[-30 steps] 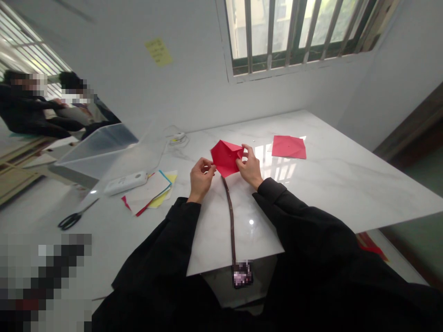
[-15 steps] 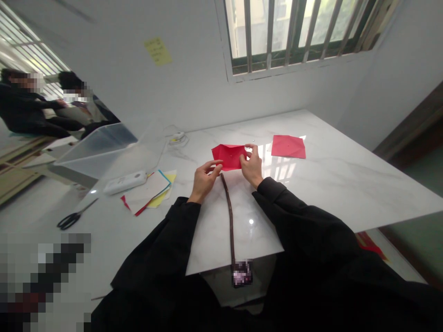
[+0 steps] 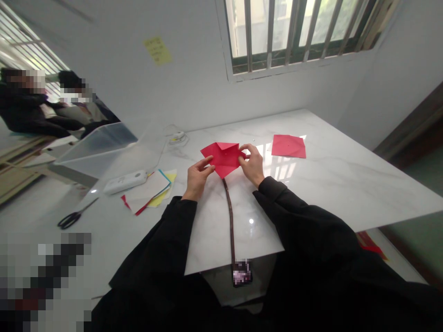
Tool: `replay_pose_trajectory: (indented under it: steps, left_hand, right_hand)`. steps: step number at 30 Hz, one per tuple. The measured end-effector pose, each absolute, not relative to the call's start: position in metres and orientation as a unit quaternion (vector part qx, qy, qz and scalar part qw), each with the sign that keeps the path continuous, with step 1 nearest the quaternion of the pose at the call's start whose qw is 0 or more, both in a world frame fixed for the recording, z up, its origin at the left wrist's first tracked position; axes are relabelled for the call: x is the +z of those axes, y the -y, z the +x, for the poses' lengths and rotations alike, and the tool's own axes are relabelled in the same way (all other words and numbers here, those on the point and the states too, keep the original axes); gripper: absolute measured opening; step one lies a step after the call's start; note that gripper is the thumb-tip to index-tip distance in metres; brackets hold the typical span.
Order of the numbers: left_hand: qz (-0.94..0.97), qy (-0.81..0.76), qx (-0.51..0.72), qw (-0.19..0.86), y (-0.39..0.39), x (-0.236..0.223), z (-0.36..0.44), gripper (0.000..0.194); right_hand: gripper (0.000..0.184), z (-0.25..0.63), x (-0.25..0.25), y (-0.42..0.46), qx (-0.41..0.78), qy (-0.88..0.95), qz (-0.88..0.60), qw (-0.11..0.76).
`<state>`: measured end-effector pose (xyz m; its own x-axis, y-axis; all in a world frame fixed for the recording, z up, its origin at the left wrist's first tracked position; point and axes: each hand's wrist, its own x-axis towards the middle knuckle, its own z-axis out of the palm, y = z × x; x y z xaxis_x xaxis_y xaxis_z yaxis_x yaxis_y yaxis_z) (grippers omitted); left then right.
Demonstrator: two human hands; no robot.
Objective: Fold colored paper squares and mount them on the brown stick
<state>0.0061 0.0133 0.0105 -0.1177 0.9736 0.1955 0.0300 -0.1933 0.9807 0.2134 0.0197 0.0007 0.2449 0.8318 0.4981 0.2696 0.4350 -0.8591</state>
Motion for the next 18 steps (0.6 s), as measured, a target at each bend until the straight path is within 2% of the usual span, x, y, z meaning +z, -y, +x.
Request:
replay_pose_trajectory:
  steps: [2, 5, 7, 11, 18]
  left_hand:
    - [0.520, -0.483, 0.571, 0.413, -0.013, 0.011, 0.005, 0.044]
    - [0.517, -0.485, 0.574, 0.410, -0.013, 0.012, 0.005, 0.043]
    - [0.514, -0.488, 0.576, 0.408, -0.014, 0.011, 0.005, 0.044]
    - [0.518, -0.485, 0.568, 0.417, -0.016, 0.008, 0.004, 0.047]
    - [0.533, -0.485, 0.570, 0.394, -0.016, 0.010, 0.004, 0.043]
  right_hand:
    - [0.027, 0.215, 0.001, -0.020, 0.200, 0.587, -0.474, 0.625]
    - [0.043, 0.220, 0.000, -0.022, 0.174, 0.592, -0.483, 0.621]
    - [0.047, 0.226, -0.002, -0.025, 0.182, 0.602, -0.494, 0.600]
    - [0.040, 0.235, -0.007, -0.031, 0.272, 0.662, -0.468, 0.518]
    - [0.058, 0.234, -0.008, -0.033, 0.392, 0.657, -0.425, 0.484]
